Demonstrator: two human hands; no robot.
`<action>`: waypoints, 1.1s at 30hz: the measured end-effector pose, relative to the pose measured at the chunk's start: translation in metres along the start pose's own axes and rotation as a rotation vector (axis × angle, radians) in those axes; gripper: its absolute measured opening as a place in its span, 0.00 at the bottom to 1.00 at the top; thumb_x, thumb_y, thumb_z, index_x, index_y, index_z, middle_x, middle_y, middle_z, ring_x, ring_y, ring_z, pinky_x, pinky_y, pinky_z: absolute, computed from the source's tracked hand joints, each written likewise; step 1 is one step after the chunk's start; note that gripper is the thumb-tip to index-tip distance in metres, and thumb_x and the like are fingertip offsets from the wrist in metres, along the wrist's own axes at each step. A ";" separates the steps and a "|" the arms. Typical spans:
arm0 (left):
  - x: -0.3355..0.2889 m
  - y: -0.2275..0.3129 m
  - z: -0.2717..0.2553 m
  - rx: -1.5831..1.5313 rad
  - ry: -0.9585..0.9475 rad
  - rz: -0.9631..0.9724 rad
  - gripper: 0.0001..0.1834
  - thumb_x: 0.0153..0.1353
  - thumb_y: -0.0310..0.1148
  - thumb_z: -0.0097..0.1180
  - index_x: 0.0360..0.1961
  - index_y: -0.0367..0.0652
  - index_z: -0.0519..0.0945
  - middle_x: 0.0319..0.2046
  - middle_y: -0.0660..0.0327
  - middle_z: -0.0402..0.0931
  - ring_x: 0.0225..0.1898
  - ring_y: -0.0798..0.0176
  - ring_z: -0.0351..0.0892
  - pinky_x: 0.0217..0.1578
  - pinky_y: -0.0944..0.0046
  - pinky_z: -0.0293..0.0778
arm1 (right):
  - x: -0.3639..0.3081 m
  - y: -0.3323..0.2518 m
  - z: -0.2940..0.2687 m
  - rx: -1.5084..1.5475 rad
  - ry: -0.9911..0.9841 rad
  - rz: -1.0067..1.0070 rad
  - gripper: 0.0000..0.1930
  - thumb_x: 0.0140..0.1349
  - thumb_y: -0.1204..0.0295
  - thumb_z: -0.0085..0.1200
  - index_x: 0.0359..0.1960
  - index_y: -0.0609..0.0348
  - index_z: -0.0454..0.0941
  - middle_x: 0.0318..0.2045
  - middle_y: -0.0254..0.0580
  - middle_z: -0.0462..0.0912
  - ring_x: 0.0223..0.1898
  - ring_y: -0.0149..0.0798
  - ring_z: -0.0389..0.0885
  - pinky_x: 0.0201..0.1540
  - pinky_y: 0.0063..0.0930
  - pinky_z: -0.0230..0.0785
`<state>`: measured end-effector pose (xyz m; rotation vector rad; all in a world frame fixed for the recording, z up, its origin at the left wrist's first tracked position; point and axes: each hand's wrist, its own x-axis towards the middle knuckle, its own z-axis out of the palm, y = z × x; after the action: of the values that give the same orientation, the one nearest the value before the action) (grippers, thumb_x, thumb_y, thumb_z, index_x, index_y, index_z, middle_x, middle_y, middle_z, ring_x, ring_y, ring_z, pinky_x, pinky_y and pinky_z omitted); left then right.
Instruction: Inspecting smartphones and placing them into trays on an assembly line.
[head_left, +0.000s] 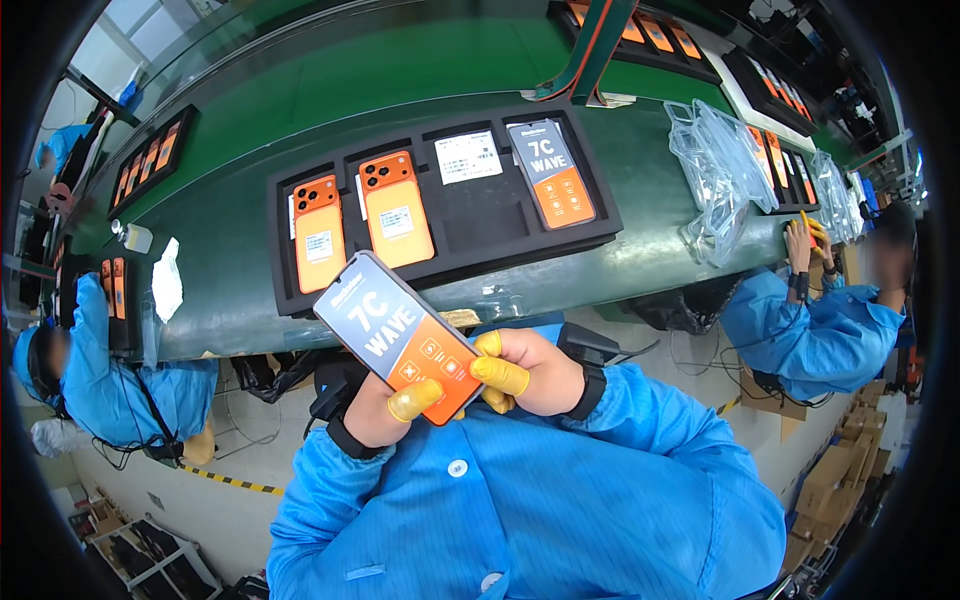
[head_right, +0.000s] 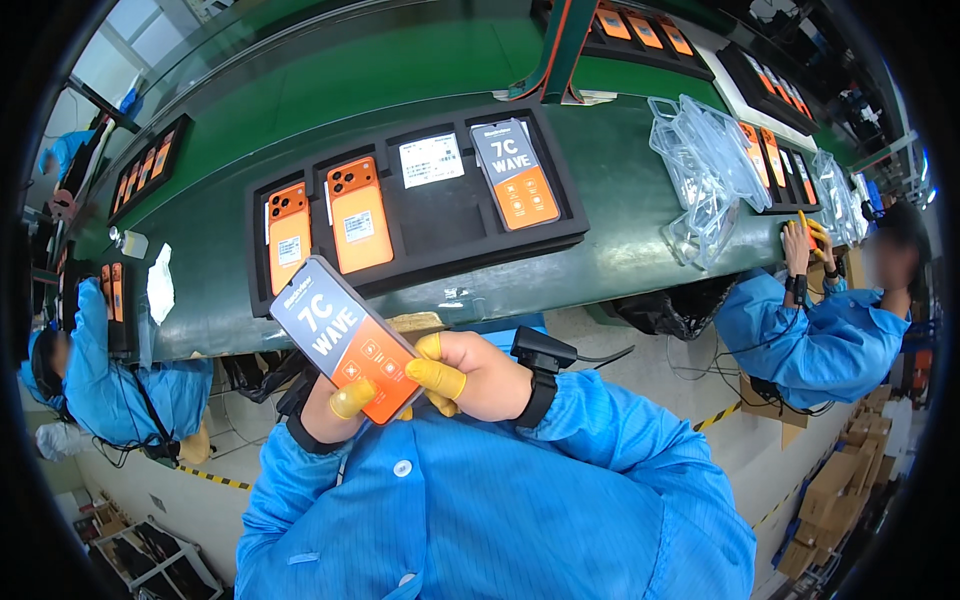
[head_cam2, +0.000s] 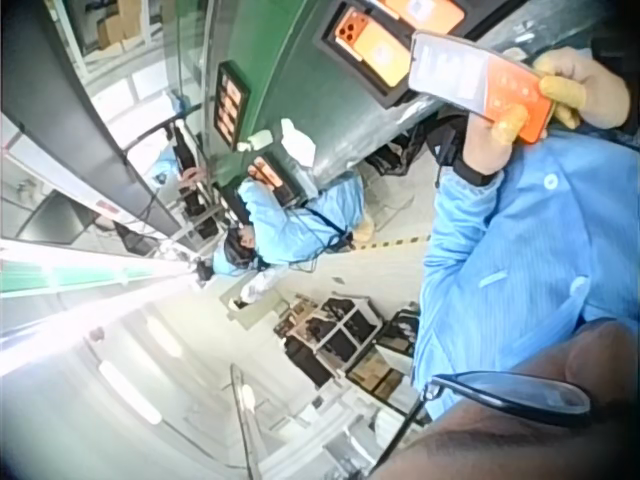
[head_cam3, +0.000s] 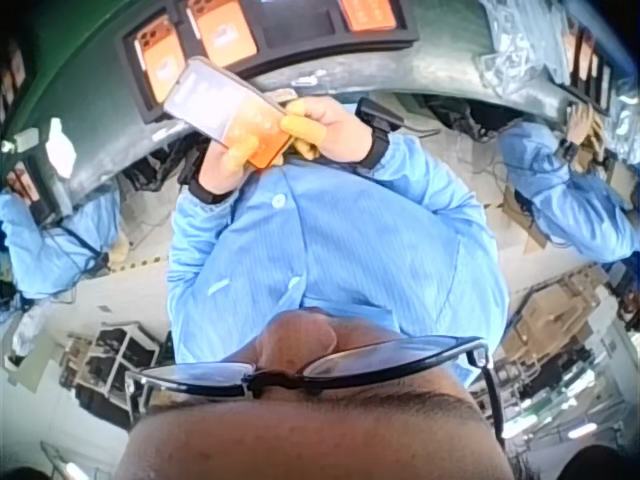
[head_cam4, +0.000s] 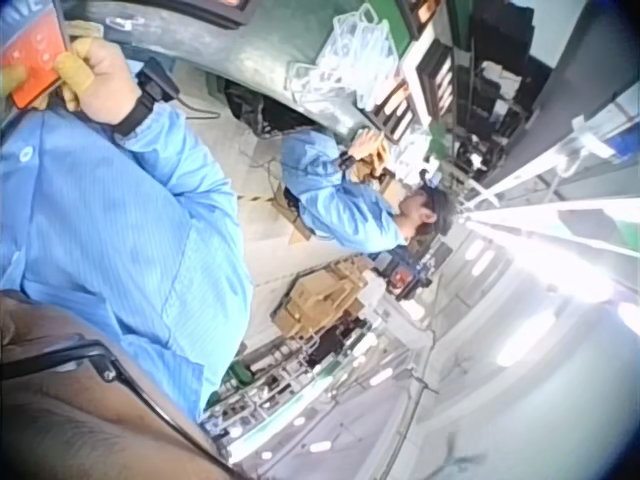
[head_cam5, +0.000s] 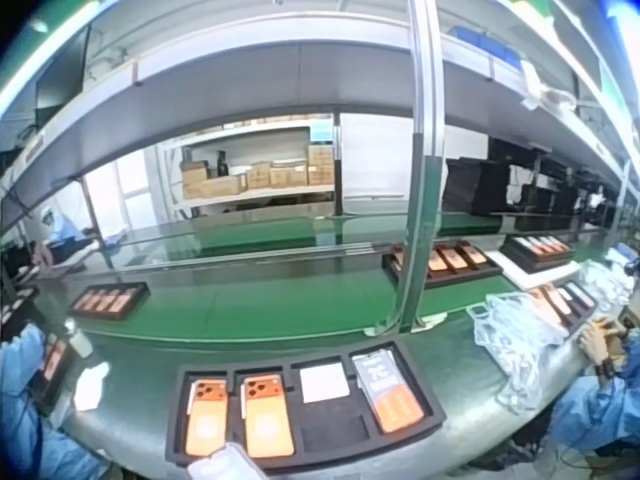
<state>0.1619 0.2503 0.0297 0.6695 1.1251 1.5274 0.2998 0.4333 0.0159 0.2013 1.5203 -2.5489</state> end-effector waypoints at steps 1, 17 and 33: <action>0.001 0.000 0.001 0.070 0.022 0.025 0.32 0.66 0.48 0.58 0.62 0.36 0.69 0.50 0.55 0.79 0.50 0.62 0.79 0.53 0.62 0.74 | 0.000 0.000 0.001 0.000 -0.001 0.000 0.13 0.74 0.61 0.49 0.37 0.59 0.75 0.23 0.33 0.76 0.21 0.24 0.71 0.25 0.20 0.65; 0.008 -0.002 0.018 0.243 0.252 0.146 0.19 0.71 0.38 0.54 0.54 0.34 0.77 0.51 0.55 0.78 0.50 0.61 0.79 0.52 0.62 0.73 | 0.003 0.018 0.012 0.108 0.120 -0.147 0.08 0.71 0.68 0.52 0.45 0.57 0.77 0.35 0.35 0.82 0.29 0.25 0.77 0.32 0.21 0.71; -0.015 0.010 -0.028 0.115 0.290 0.258 0.33 0.69 0.57 0.49 0.53 0.32 0.74 0.39 0.50 0.83 0.35 0.59 0.85 0.35 0.64 0.80 | 0.001 0.001 -0.023 0.349 0.025 -0.168 0.07 0.69 0.69 0.49 0.37 0.58 0.76 0.30 0.39 0.79 0.24 0.32 0.77 0.25 0.25 0.69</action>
<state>0.1376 0.2282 0.0298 0.7079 1.3942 1.8327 0.2994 0.4526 0.0038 0.1535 1.1310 -2.9433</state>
